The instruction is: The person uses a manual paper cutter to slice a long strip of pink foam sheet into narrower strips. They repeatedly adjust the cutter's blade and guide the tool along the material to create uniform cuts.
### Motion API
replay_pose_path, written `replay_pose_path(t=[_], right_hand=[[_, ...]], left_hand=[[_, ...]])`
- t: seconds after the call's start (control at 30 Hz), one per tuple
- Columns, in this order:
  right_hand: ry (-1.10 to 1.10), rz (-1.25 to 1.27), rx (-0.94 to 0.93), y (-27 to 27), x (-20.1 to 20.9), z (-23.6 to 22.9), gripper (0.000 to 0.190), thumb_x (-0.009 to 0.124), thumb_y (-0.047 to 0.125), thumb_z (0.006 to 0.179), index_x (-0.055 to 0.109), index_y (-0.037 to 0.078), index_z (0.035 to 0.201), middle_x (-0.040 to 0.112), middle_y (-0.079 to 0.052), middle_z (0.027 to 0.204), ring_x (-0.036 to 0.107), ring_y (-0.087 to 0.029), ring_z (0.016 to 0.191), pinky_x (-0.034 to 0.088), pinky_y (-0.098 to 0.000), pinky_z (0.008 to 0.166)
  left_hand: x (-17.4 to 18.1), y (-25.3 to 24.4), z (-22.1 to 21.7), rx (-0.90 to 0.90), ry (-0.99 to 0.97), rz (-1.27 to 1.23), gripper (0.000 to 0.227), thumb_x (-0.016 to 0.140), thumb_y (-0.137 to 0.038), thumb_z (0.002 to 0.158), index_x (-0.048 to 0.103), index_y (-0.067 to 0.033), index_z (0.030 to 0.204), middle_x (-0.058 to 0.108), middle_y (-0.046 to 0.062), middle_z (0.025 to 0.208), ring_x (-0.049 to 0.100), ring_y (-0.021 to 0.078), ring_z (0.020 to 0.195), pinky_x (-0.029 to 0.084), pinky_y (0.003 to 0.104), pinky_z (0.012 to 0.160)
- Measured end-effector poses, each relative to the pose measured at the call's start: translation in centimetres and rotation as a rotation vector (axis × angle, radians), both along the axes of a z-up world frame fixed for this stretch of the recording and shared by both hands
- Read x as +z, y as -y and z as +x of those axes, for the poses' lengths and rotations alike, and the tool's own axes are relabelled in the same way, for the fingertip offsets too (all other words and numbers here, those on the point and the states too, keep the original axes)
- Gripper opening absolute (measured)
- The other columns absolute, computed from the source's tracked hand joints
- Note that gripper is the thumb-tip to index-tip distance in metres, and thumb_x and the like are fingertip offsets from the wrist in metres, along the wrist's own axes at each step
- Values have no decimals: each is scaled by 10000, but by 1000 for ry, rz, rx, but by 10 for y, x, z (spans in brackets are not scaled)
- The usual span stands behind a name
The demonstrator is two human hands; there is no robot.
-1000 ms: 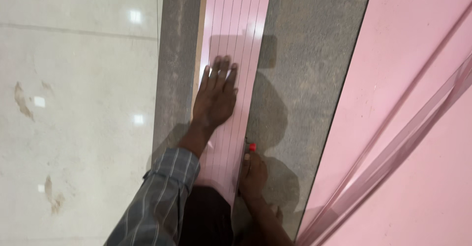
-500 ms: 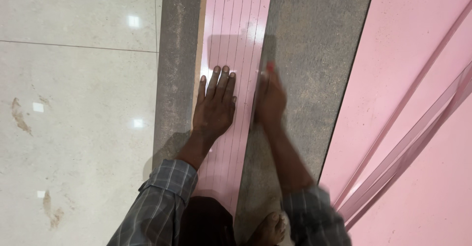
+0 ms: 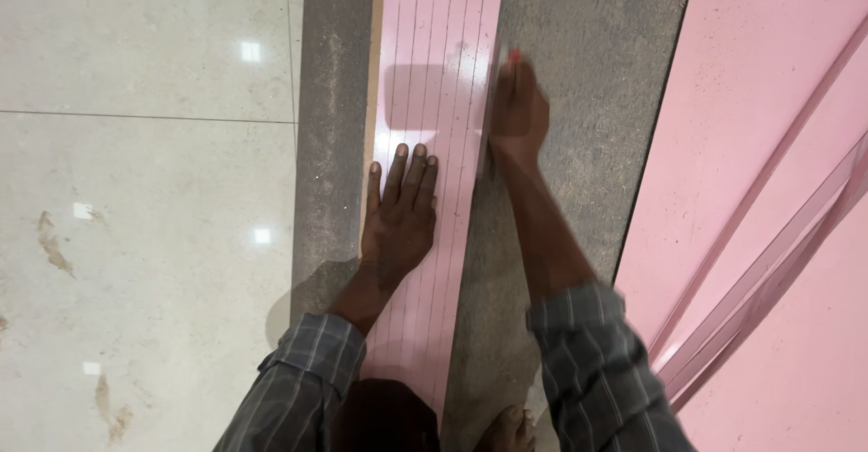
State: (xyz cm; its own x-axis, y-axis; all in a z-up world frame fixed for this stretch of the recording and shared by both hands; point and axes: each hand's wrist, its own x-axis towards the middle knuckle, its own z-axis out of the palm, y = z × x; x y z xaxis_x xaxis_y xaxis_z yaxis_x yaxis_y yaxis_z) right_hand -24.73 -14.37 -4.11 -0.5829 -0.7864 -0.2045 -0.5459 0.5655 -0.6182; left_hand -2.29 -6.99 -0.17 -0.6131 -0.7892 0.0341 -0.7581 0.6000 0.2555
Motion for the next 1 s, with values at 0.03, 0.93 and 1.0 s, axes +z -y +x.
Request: replay_pose_path(t=[0.03, 0.93, 1.0], right_hand=[[169, -179, -16, -42, 6, 16, 591, 324, 510, 1073, 560, 78, 1401, 738, -154, 987, 752, -211, 849, 631, -361, 698], [-219, -214, 164, -145, 35, 76, 481, 402, 283, 1150, 585, -86, 1397, 641, -274, 1351, 709, -345, 1162, 616, -382, 887], [-485, -341, 227, -71, 12, 34, 550, 255, 407, 1283, 588, -25, 1356, 688, -223, 1292, 730, -303, 1185, 590, -417, 1025]], left_hand=[[0, -1, -1, 3, -7, -1, 548, 475, -245, 1073, 403, -40, 1576, 320, 142, 1670, 238, 310, 1574, 191, 577, 1284], [-4, 2, -5, 26, -89, -28, 531, 469, -192, 1065, 419, -16, 1563, 316, 169, 1672, 232, 331, 1575, 122, 568, 1288], [-3, -10, -3, 1, -2, -14, 543, 472, -185, 1052, 419, -19, 1566, 308, 165, 1675, 231, 323, 1578, 123, 561, 1292]])
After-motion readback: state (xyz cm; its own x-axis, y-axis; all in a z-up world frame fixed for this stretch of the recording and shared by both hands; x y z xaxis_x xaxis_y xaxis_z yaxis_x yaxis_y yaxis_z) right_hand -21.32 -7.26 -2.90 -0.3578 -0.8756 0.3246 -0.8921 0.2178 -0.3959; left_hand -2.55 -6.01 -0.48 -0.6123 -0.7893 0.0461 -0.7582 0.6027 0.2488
